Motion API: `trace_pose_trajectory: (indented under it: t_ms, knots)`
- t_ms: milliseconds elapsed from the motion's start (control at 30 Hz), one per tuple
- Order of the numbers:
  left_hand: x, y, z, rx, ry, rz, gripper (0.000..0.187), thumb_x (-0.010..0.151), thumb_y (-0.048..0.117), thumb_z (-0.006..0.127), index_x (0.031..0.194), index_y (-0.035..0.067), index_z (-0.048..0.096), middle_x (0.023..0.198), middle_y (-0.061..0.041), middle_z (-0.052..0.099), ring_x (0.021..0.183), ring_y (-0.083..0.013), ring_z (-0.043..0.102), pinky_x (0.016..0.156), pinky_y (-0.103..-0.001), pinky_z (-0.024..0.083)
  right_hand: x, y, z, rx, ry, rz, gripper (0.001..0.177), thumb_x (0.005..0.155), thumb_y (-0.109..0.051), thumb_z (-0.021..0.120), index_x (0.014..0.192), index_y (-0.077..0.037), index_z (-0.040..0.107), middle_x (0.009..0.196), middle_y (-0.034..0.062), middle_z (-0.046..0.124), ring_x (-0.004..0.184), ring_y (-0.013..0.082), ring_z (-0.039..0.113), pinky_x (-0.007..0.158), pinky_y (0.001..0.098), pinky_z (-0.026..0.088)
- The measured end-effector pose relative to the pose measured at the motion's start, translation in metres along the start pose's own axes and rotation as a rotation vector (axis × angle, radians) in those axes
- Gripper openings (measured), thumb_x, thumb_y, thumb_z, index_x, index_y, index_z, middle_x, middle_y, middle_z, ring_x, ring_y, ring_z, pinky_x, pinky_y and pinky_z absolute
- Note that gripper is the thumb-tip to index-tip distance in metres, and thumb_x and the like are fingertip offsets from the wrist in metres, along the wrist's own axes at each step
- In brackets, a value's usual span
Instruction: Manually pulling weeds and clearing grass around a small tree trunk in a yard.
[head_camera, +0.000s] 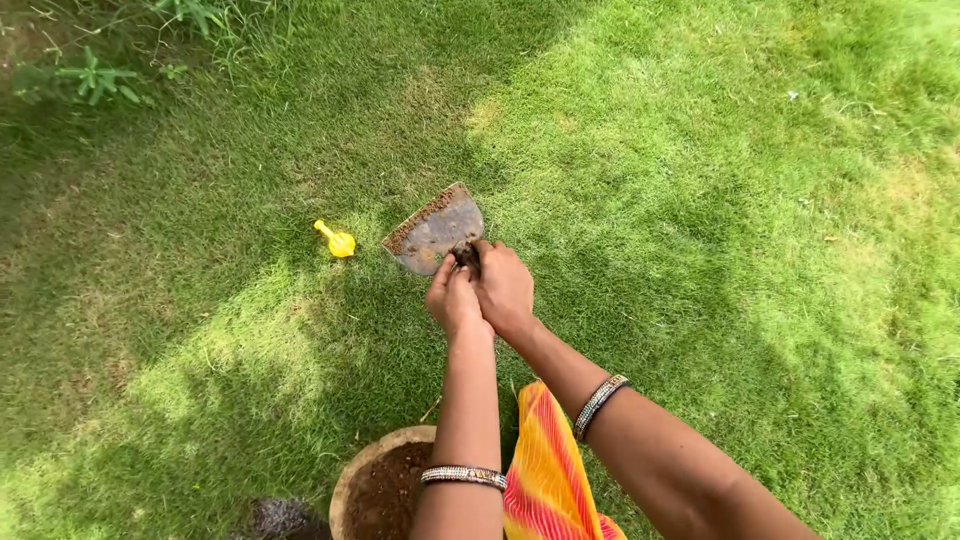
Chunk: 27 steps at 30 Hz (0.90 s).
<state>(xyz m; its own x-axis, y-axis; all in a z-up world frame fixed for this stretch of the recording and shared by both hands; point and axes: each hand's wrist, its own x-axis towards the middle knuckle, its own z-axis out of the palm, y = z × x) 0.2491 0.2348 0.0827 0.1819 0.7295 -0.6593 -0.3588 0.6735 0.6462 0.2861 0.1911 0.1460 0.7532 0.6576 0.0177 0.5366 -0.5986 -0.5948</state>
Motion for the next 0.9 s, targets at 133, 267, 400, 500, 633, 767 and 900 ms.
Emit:
trace_pose_trajectory:
  t_ms: [133,267,400,500,633,767,900]
  knots:
    - [0.060,-0.012,0.023,0.041,0.000,0.068,0.040,0.090,-0.006,0.057,0.130,-0.004,0.064,0.117,-0.015,0.072,0.095,-0.0213,0.075,0.083,-0.031,0.062,0.050,0.004,0.013,-0.043,-0.035,0.012,0.028,0.087,-0.021,0.066,0.109,-0.004,0.068,0.103,0.0222,0.067,0.099,0.0426,0.064,0.082,0.0536,0.052]
    - [0.099,-0.005,0.045,-0.020,-0.077,0.061,0.040,0.092,-0.006,0.057,0.132,-0.005,0.063,0.111,-0.017,0.071,0.089,-0.0195,0.071,0.077,-0.030,0.059,0.093,-0.007,0.015,0.037,-0.072,0.067,0.034,0.087,-0.021,0.064,0.117,-0.005,0.067,0.104,0.0220,0.067,0.098,0.0416,0.065,0.083,0.0529,0.052]
    - [0.149,-0.026,0.049,-0.037,-0.138,0.084,0.044,0.094,-0.010,0.057,0.137,-0.005,0.062,0.105,-0.019,0.067,0.082,-0.0193,0.063,0.070,-0.030,0.053,0.127,0.008,0.042,0.015,-0.036,0.068,0.047,0.081,-0.017,0.066,0.126,-0.006,0.066,0.104,0.0196,0.067,0.099,0.0379,0.066,0.084,0.0500,0.052]
    - [0.154,-0.003,0.077,0.011,-0.067,0.045,0.044,0.091,-0.010,0.056,0.134,-0.004,0.063,0.108,-0.017,0.069,0.084,-0.0176,0.066,0.072,-0.028,0.056,0.151,-0.002,0.037,0.057,-0.038,0.097,0.045,0.086,-0.020,0.068,0.129,-0.008,0.066,0.108,0.0178,0.068,0.101,0.0369,0.065,0.085,0.0483,0.052]
    - [0.156,0.028,0.110,-0.065,-0.072,0.088,0.043,0.089,-0.012,0.054,0.131,-0.008,0.062,0.109,-0.017,0.071,0.086,-0.0190,0.071,0.074,-0.029,0.060,0.184,-0.012,0.037,0.057,-0.076,0.116,0.046,0.081,-0.018,0.069,0.126,-0.011,0.067,0.105,0.0169,0.068,0.103,0.0357,0.065,0.087,0.0474,0.053]
    - [0.166,0.046,0.144,0.037,-0.047,0.112,0.041,0.091,-0.010,0.054,0.131,-0.009,0.062,0.110,-0.015,0.071,0.086,-0.0182,0.070,0.074,-0.028,0.059,0.218,-0.013,0.031,0.103,-0.035,0.050,0.040,0.088,-0.019,0.067,0.126,-0.008,0.066,0.110,0.0179,0.068,0.106,0.0371,0.064,0.089,0.0482,0.051]
    - [0.188,0.056,0.175,-0.024,-0.068,0.121,0.043,0.090,-0.011,0.057,0.132,-0.010,0.062,0.107,-0.020,0.069,0.083,-0.0206,0.066,0.070,-0.029,0.054,0.258,-0.028,0.018,0.026,-0.097,0.100,0.042,0.091,-0.019,0.064,0.131,-0.010,0.064,0.112,0.0190,0.066,0.107,0.0379,0.063,0.090,0.0486,0.051]
